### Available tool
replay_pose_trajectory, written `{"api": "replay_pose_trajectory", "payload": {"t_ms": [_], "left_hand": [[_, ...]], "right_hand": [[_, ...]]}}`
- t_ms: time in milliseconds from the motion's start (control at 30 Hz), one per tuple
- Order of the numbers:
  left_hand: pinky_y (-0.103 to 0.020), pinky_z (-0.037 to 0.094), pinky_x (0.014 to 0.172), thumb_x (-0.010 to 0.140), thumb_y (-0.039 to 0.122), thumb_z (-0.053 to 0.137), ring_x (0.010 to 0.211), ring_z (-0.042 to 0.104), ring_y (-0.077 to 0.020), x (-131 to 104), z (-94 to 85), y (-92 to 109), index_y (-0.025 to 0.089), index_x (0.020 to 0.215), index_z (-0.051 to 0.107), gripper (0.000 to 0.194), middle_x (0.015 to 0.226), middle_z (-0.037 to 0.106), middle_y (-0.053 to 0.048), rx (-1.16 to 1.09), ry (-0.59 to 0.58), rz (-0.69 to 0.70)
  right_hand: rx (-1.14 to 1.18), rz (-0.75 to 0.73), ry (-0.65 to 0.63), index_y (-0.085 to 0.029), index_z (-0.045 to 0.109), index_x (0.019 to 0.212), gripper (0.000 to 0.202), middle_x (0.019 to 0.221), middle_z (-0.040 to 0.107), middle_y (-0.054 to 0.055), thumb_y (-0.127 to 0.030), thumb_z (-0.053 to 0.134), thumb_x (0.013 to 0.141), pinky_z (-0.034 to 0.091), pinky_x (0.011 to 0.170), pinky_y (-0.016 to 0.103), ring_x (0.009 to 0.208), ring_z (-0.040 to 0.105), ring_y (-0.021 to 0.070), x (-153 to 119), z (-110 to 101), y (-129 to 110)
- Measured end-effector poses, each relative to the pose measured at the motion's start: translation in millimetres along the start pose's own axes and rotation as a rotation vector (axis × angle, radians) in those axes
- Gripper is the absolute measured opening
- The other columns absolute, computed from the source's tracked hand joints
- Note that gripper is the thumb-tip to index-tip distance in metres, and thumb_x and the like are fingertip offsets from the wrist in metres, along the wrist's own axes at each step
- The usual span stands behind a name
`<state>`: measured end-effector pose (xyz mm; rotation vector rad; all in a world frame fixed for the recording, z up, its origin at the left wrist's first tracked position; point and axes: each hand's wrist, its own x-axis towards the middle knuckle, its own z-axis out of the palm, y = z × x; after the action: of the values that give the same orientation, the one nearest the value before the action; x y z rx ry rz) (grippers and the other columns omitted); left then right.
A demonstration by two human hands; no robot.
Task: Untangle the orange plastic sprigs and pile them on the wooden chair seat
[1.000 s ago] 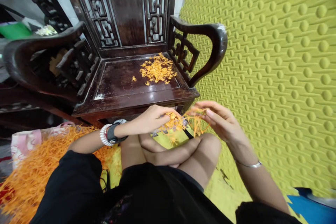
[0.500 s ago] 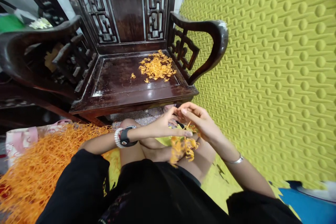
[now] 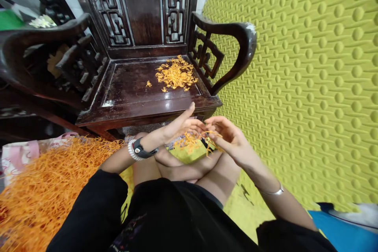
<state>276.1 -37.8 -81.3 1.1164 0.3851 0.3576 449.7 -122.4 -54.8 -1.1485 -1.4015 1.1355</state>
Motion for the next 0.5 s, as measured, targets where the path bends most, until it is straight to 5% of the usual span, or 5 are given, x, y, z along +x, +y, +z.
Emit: {"api": "replay_pose_trajectory", "payload": {"t_ms": [133, 267, 367, 500], "left_hand": [[-0.031, 0.046, 0.083, 0.072, 0.046, 0.076, 0.084, 0.059, -0.0155, -5, 2.6, -2, 0.015, 0.092, 0.064, 0.039, 0.09, 0.065, -0.005, 0.147, -0.079, -0.075], [-0.027, 0.045, 0.085, 0.08, 0.018, 0.064, 0.086, 0.06, -0.0119, -9, 1.5, -6, 0.015, 0.091, 0.066, 0.012, 0.094, 0.065, -0.003, 0.194, -0.075, -0.05], [-0.024, 0.046, 0.08, 0.083, 0.014, 0.059, 0.083, 0.059, -0.0106, -15, -5.5, -6, 0.016, 0.092, 0.066, 0.012, 0.096, 0.065, -0.003, 0.239, -0.096, -0.079], [-0.019, 0.041, 0.06, 0.09, 0.018, 0.052, 0.061, 0.048, -0.0069, -35, -7.3, -1, 0.015, 0.101, 0.065, 0.017, 0.08, 0.061, 0.0, 0.418, -0.274, -0.154]], "right_hand": [[-0.177, -0.173, 0.067, -0.022, 0.057, 0.104, 0.017, 0.102, 0.061, 0.007, -0.031, 0.059, 0.089, 0.05, 0.082, 0.031, 0.093, 0.059, 0.0187, 2, 3, 8], [-0.409, -0.18, -0.035, -0.022, 0.059, 0.106, 0.019, 0.098, 0.062, 0.007, -0.033, 0.058, 0.09, 0.047, 0.066, 0.029, 0.077, 0.057, 0.0165, 4, 0, 7], [-0.589, -0.13, -0.229, -0.02, 0.064, 0.105, 0.02, 0.088, 0.065, 0.005, -0.033, 0.057, 0.091, 0.043, 0.061, 0.027, 0.068, 0.055, 0.0144, 2, -7, 4], [-0.693, -0.049, -0.444, -0.017, 0.068, 0.085, 0.028, 0.065, 0.061, 0.001, -0.037, 0.051, 0.096, 0.037, 0.055, 0.026, 0.056, 0.051, 0.0121, -9, -12, 4]]}}
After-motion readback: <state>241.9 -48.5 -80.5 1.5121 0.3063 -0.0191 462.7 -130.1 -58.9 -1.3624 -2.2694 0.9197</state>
